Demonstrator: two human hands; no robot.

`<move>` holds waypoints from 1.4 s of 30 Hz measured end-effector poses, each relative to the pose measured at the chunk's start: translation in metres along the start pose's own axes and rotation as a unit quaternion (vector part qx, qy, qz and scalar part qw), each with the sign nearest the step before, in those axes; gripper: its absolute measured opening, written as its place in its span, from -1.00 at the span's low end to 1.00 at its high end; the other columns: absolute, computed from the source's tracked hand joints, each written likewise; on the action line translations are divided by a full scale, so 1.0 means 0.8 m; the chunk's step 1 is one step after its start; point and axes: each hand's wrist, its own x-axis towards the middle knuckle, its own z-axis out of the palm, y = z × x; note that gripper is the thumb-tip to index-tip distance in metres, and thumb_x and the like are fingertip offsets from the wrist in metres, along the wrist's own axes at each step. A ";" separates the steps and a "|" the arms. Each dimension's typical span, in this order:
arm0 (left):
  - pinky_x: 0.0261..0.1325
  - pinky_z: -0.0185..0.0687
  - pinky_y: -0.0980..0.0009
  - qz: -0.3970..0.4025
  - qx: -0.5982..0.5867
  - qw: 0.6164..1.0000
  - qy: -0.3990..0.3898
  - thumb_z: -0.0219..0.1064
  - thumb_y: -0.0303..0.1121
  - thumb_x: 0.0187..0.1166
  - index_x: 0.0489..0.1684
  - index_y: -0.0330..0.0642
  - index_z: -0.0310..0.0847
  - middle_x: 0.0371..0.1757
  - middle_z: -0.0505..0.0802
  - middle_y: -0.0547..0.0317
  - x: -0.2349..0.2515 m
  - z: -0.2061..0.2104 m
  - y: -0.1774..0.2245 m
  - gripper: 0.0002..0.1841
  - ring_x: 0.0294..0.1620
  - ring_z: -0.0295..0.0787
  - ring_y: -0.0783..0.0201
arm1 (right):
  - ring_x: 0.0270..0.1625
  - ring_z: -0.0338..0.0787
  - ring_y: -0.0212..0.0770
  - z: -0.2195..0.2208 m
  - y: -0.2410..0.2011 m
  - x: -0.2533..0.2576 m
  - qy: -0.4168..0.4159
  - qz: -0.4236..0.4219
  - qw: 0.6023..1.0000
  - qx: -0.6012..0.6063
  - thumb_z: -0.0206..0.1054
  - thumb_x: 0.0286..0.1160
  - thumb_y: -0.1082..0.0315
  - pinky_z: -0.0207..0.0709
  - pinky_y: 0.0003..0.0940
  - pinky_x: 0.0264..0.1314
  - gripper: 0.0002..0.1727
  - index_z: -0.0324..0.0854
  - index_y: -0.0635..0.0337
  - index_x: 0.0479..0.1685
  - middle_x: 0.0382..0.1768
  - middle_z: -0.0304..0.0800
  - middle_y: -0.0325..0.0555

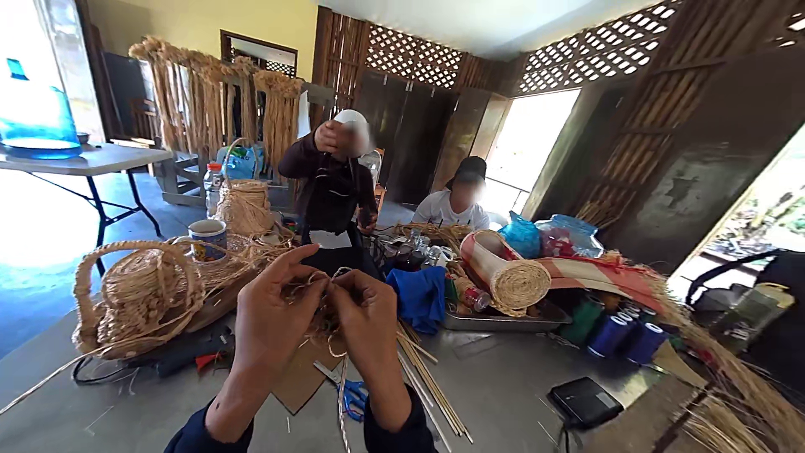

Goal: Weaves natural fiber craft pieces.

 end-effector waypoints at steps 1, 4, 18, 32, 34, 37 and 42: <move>-0.08 0.73 0.72 0.012 0.008 1.000 0.010 0.43 -0.49 0.35 0.20 -0.38 0.68 -0.23 0.92 0.33 -0.002 0.002 -0.001 -0.60 -0.21 0.83 0.65 | -0.48 0.71 -0.57 0.001 -0.001 -0.001 0.001 0.006 1.000 -0.003 0.32 0.46 0.48 0.59 -0.62 -0.37 -0.85 0.79 0.27 -0.39 -0.53 0.77 -0.27; -0.07 0.70 0.76 0.023 0.026 0.999 0.019 0.43 -0.47 0.40 0.18 -0.37 0.69 -0.21 0.92 0.33 -0.006 0.007 -0.006 -0.63 -0.19 0.81 0.69 | -0.52 0.66 -0.59 -0.001 -0.003 -0.001 -0.002 0.019 0.999 -0.028 0.31 0.48 0.47 0.53 -0.62 -0.42 -0.82 0.81 0.25 -0.41 -0.57 0.75 -0.29; -0.06 0.67 0.77 0.033 0.088 0.996 0.003 0.38 -0.42 0.41 0.22 -0.33 0.69 -0.22 0.91 0.30 -0.011 0.008 -0.016 -0.62 -0.20 0.79 0.71 | -0.50 0.65 -0.56 -0.014 0.001 0.008 -0.056 0.099 0.993 -0.006 0.36 0.52 0.47 0.54 -0.59 -0.38 -0.84 0.78 0.26 -0.41 -0.56 0.72 -0.28; -0.20 0.73 0.63 -0.044 0.120 0.989 -0.075 0.38 -0.41 0.40 0.26 -0.16 0.71 -0.26 0.89 0.35 -0.007 -0.006 -0.009 -0.59 -0.30 0.81 0.61 | -0.46 0.65 -0.51 -0.013 0.004 0.013 -0.056 0.155 0.983 0.077 0.39 0.41 0.56 0.54 -0.61 -0.34 -0.96 0.71 0.31 -0.36 -0.50 0.69 -0.23; -0.20 0.76 0.60 -0.051 0.117 0.988 -0.081 0.38 -0.43 0.40 0.28 -0.16 0.69 -0.24 0.89 0.34 -0.006 -0.007 -0.008 -0.59 -0.28 0.82 0.60 | -0.46 0.64 -0.52 -0.012 0.004 0.013 -0.054 0.162 0.981 0.094 0.39 0.42 0.57 0.52 -0.62 -0.34 -0.94 0.71 0.31 -0.37 -0.52 0.69 -0.24; -0.20 0.76 0.62 -0.059 0.104 0.989 -0.087 0.39 -0.45 0.38 0.30 -0.17 0.68 -0.22 0.89 0.34 -0.004 -0.008 -0.005 -0.56 -0.27 0.82 0.61 | -0.47 0.62 -0.53 -0.008 0.005 0.013 -0.038 0.157 0.980 0.116 0.38 0.40 0.60 0.49 -0.65 -0.35 -0.92 0.70 0.31 -0.40 -0.53 0.68 -0.24; -0.30 0.76 0.65 -0.111 0.040 0.988 -0.102 0.44 -0.55 0.33 0.36 -0.22 0.60 -0.28 0.90 0.34 0.005 -0.019 0.002 -0.49 -0.38 0.82 0.59 | -0.41 0.66 -0.52 0.005 0.009 0.007 -0.010 0.115 0.982 0.149 0.38 0.36 0.62 0.55 -0.65 -0.28 -0.94 0.67 0.32 -0.40 -0.48 0.71 -0.21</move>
